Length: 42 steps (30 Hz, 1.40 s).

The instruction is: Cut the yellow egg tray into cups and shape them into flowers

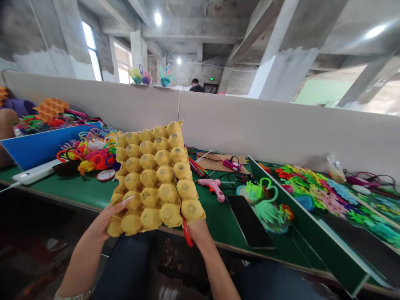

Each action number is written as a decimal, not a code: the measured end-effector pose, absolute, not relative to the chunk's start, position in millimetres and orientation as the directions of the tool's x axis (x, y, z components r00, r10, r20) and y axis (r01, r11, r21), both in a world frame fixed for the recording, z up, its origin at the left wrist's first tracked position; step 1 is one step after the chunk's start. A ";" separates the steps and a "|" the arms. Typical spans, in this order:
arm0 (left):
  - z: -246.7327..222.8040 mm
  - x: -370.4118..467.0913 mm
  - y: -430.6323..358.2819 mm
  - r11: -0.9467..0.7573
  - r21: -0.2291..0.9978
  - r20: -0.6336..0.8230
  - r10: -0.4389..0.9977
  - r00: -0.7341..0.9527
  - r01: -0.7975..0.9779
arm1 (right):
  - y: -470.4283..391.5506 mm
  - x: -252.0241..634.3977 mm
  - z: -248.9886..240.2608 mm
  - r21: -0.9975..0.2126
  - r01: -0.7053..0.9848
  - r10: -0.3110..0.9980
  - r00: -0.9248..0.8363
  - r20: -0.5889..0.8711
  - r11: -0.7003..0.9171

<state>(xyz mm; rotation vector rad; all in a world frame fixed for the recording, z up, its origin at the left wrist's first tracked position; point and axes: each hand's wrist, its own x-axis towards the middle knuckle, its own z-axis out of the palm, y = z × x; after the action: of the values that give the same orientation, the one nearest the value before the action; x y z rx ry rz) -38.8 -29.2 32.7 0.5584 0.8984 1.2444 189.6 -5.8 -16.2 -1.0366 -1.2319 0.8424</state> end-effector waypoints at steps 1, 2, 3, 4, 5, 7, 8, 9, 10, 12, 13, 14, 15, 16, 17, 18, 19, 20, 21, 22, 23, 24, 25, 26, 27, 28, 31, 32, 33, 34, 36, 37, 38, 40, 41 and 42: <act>33.2 -38.6 -29.3 0.257 0.785 -0.269 0.961 0.064 -0.563 | -6.9 189.5 -15.7 -0.949 0.032 0.936 0.154 0.316 0.315; 33.8 -38.5 -29.6 0.257 0.784 -0.268 0.961 0.066 -0.565 | -8.2 189.6 -15.1 -0.954 0.039 0.942 0.148 0.301 0.299; 34.4 -38.4 -30.0 0.257 0.783 -0.268 0.961 0.066 -0.566 | -9.6 189.8 -14.7 -0.958 0.050 0.947 0.146 0.287 0.282; 35.0 -38.3 -30.4 0.257 0.784 -0.269 0.961 0.064 -0.566 | -11.0 190.2 -14.5 -0.961 0.063 0.949 0.151 0.277 0.270; 35.6 -38.2 -30.8 0.257 0.784 -0.271 0.961 0.061 -0.565 | -12.2 190.4 -14.5 -0.962 0.077 0.950 0.154 0.272 0.263; 36.4 -38.3 -31.5 0.259 0.785 -0.275 0.960 0.058 -0.563 | -13.8 190.7 -15.6 -0.957 0.106 0.945 0.162 0.284 0.269; 36.7 -38.5 -31.9 0.261 0.784 -0.276 0.959 0.061 -0.563 | -14.1 190.7 -16.7 -0.953 0.121 0.940 0.172 0.296 0.278; 37.1 -38.7 -32.3 0.264 0.783 -0.276 0.959 0.065 -0.563 | -14.1 190.5 -18.0 -0.949 0.134 0.934 0.183 0.308 0.287; 37.5 -38.9 -32.8 0.267 0.782 -0.278 0.958 0.068 -0.563 | -13.9 190.3 -19.5 -0.944 0.146 0.927 0.194 0.321 0.296; 38.4 -39.4 -33.8 0.272 0.781 -0.284 0.956 0.068 -0.563 | -13.4 190.0 -22.2 -0.940 0.153 0.919 0.211 0.332 0.304; 38.9 -39.6 -34.3 0.272 0.781 -0.286 0.956 0.065 -0.562 | -13.2 190.0 -23.1 -0.941 0.148 0.919 0.216 0.330 0.304; 39.4 -39.8 -34.9 0.271 0.781 -0.288 0.956 0.061 -0.562 | -13.0 190.2 -23.6 -0.943 0.142 0.919 0.221 0.328 0.302; 39.9 -39.9 -35.3 0.270 0.782 -0.288 0.956 0.059 -0.563 | -12.8 190.6 -23.8 -0.944 0.137 0.919 0.223 0.324 0.299; 40.2 -40.1 -35.7 0.268 0.781 -0.286 0.956 0.058 -0.564 | -12.8 191.1 -23.7 -0.946 0.133 0.922 0.221 0.319 0.296; 40.5 -40.1 -35.9 0.266 0.781 -0.285 0.957 0.058 -0.565 | -12.8 191.7 -23.4 -0.948 0.128 0.925 0.214 0.314 0.292; 40.6 -40.2 -36.0 0.267 0.780 -0.285 0.957 0.060 -0.565 | -12.8 192.4 -22.9 -0.950 0.121 0.929 0.206 0.308 0.288; 40.5 -40.2 -36.0 0.271 0.780 -0.286 0.956 0.064 -0.564 | -12.8 192.9 -22.4 -0.954 0.106 0.934 0.201 0.296 0.279; 40.3 -40.2 -35.9 0.273 0.780 -0.287 0.956 0.067 -0.563 | -12.7 193.3 -21.7 -0.960 0.083 0.939 0.204 0.278 0.266; 40.0 -40.1 -35.6 0.274 0.780 -0.287 0.956 0.067 -0.563 | -12.6 193.5 -21.0 -0.966 0.054 0.942 0.212 0.258 0.253; 39.7 -40.0 -35.4 0.272 0.780 -0.286 0.956 0.066 -0.563 | -12.5 193.5 -20.2 -0.970 0.029 0.946 0.215 0.244 0.243; 39.3 -39.9 -35.2 0.269 0.781 -0.283 0.957 0.065 -0.564 | -12.4 193.5 -19.4 -0.970 0.015 0.949 0.206 0.240 0.242; 39.1 -39.8 -35.0 0.266 0.781 -0.280 0.958 0.063 -0.564 | -12.3 193.6 -18.7 -0.968 0.015 0.951 0.182 0.249 0.250; 38.9 -39.8 -34.8 0.263 0.782 -0.278 0.959 0.061 -0.565 | -12.3 194.0 -18.3 -0.964 0.027 0.953 0.150 0.265 0.264; 38.9 -39.9 -34.8 0.262 0.781 -0.277 0.959 0.063 -0.567 | -12.6 194.7 -18.3 -0.959 0.050 0.952 0.117 0.284 0.280; 38.9 -40.2 -34.8 0.263 0.777 -0.275 0.959 0.068 -0.571 | -13.1 195.6 -18.7 -0.953 0.076 0.950 0.091 0.299 0.293; 38.9 -40.8 -34.9 0.264 0.773 -0.271 0.960 0.077 -0.577 | -13.9 196.6 -19.5 -0.949 0.100 0.949 0.076 0.307 0.299; 38.1 -43.0 -34.9 0.266 0.762 -0.261 0.961 0.097 -0.591 | -17.5 197.8 -20.9 -0.947 0.128 0.950 0.073 0.304 0.294; 37.4 -43.6 -34.8 0.263 0.763 -0.259 0.961 0.094 -0.591 | -18.9 197.0 -19.5 -0.947 0.131 0.950 0.066 0.305 0.295; 36.7 -43.8 -34.7 0.254 0.766 -0.254 0.964 0.085 -0.591 | -20.2 195.5 -16.6 -0.944 0.138 0.950 0.051 0.309 0.300; 35.8 -43.6 -34.6 0.240 0.769 -0.243 0.967 0.076 -0.592 | -21.4 193.5 -12.3 -0.939 0.149 0.948 0.033 0.318 0.310; 34.2 -42.2 -34.5 0.195 0.768 -0.198 0.978 0.063 -0.610 | -22.9 188.7 -1.1 -0.925 0.174 0.940 -0.019 0.340 0.338; 33.4 -41.4 -34.4 0.170 0.765 -0.171 0.983 0.058 -0.622 | -23.1 186.3 4.6 -0.919 0.177 0.936 -0.041 0.351 0.352; 32.5 -41.0 -34.3 0.149 0.761 -0.148 0.987 0.055 -0.631 | -22.8 184.1 9.4 -0.914 0.172 0.931 -0.063 0.361 0.366; 30.2 -41.9 -33.8 0.131 0.763 -0.119 0.991 0.061 -0.633 | -21.2 181.3 14.4 -0.910 0.134 0.920 -0.072 0.386 0.392; 28.7 -43.2 -33.4 0.135 0.767 -0.116 0.991 0.071 -0.627 | -20.1 180.8 14.2 -0.910 0.111 0.916 -0.070 0.395 0.400; 27.3 -44.9 -33.1 0.145 0.772 -0.120 0.989 0.082 -0.619 | -19.0 180.9 12.6 -0.910 0.092 0.914 -0.064 0.400 0.404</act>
<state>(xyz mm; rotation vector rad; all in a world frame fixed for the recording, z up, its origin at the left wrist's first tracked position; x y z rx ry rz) -44.9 -33.1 27.3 0.6283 0.7435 1.3263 180.9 -19.0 12.6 -0.9464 -1.4842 0.8756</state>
